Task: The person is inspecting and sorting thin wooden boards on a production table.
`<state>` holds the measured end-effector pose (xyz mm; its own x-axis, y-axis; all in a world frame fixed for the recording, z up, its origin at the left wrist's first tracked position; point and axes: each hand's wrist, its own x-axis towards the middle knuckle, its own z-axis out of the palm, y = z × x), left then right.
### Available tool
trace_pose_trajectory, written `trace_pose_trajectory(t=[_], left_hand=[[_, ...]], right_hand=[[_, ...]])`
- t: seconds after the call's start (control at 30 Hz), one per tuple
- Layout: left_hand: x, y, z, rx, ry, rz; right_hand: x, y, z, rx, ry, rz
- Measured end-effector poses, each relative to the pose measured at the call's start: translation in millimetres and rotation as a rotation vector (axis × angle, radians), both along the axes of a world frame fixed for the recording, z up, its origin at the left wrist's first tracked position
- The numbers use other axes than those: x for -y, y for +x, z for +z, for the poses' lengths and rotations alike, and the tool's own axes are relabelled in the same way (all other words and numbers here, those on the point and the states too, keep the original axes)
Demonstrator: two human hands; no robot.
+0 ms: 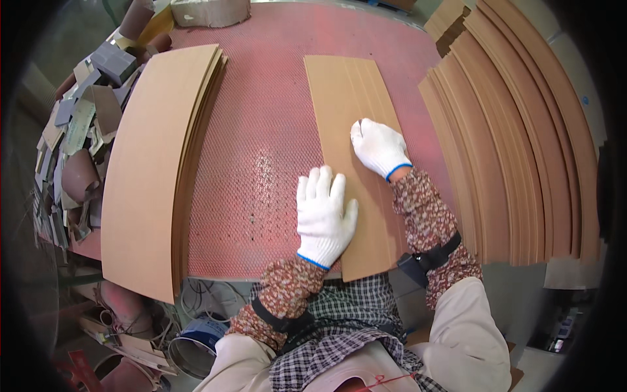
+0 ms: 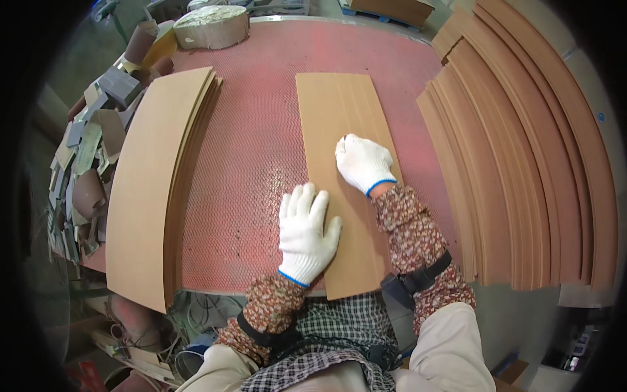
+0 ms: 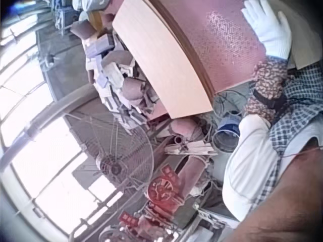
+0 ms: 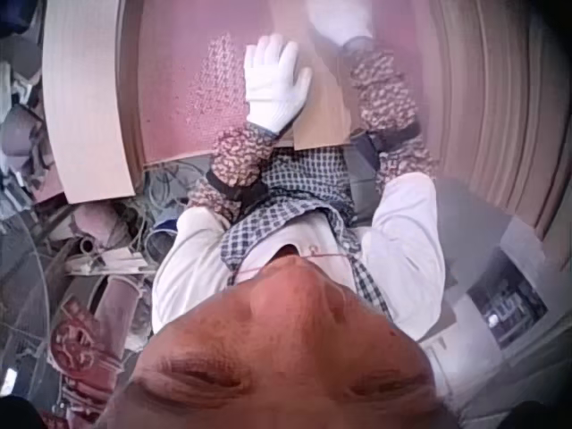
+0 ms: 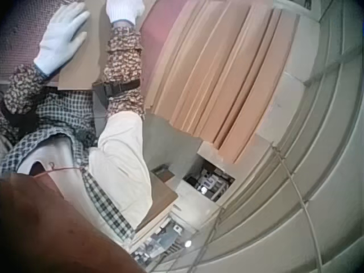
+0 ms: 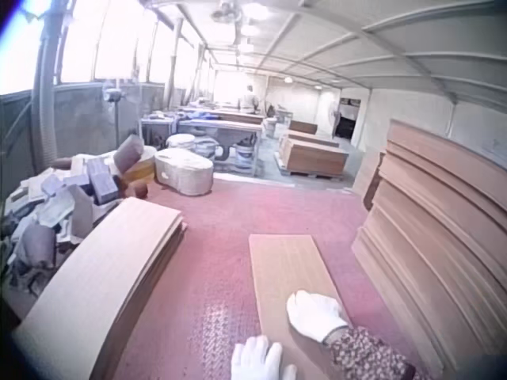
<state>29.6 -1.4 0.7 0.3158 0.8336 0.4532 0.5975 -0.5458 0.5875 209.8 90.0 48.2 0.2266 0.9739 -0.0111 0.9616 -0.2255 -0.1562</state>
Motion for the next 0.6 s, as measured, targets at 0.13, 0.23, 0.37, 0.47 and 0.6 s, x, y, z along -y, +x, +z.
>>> trace_pose_trajectory(t=[0.13, 0.23, 0.37, 0.47, 0.6], left_hand=[[3.2, -2.6, 6.9, 0.005, 0.012, -0.004], [9.6, 3.1, 8.0, 0.051, -0.024, -0.047], [38.1, -1.1, 8.6, 0.02, -0.015, -0.045], [50.0, -6.3, 11.4, 0.017, -0.037, -0.068], [44.1, -4.3, 17.9, 0.017, -0.072, -0.091]], right_hand=[[-62.8, 7.7, 6.7, -0.017, 0.022, 0.018], [-99.4, 23.7, 13.2, 0.0, 0.021, 0.002], [-125.7, 31.3, 9.7, 0.005, 0.032, -0.008], [-154.7, 41.3, 12.7, -0.036, 0.004, 0.015], [-186.5, 51.0, 24.7, -0.044, -0.036, 0.036]])
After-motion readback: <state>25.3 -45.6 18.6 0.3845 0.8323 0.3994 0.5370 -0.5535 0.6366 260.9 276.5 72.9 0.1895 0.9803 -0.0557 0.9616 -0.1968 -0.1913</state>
